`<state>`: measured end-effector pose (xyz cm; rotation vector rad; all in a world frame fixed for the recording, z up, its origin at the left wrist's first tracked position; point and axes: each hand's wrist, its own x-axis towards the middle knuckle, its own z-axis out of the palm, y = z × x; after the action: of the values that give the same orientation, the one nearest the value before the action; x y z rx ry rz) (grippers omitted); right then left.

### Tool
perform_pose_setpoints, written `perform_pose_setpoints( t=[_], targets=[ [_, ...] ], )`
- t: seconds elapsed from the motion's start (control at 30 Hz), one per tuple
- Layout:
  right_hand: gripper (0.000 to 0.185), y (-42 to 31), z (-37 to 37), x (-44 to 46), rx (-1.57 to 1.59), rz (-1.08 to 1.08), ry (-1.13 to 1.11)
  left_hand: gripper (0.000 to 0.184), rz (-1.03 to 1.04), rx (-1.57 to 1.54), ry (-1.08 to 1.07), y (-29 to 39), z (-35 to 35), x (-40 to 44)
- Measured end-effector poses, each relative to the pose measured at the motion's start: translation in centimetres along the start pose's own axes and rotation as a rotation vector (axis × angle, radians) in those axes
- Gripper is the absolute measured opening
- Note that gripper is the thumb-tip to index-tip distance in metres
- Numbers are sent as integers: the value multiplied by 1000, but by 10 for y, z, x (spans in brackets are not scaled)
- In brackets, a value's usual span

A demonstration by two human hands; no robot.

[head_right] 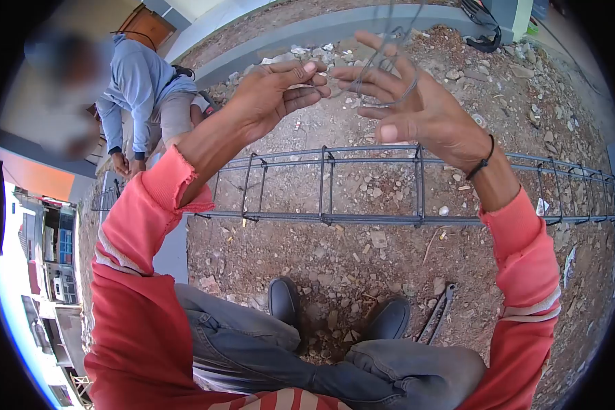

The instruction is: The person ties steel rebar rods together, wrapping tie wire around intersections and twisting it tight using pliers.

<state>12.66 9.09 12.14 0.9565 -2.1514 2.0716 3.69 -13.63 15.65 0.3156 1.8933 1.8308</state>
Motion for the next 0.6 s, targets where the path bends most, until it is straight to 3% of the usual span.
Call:
perform_pose_setpoints(
  t=[0.07,0.2,0.27,0.3,0.37,0.47,0.6],
  targets=[
    [81,-6,6,4,669,-79,160,30,-8,23,-41,-14,2,-3],
    [82,-23,-2,3,375,68,315,31,-54,-39,-46,-45,5,-6],
    [83,-32,7,-2,-296,345,342,29,-61,-73,-22,-47,1,-4],
    [83,-29,3,-3,-301,352,330,28,-23,-103,-16,-45,-1,-1],
    [84,-22,-11,-10,258,549,445,24,40,-154,26,-39,-10,3],
    [94,-17,-17,-19,491,438,562,23,113,-251,63,-39,-31,11],
    [97,-16,-7,-16,455,402,423,23,127,-293,58,-41,-43,5]
  ],
)
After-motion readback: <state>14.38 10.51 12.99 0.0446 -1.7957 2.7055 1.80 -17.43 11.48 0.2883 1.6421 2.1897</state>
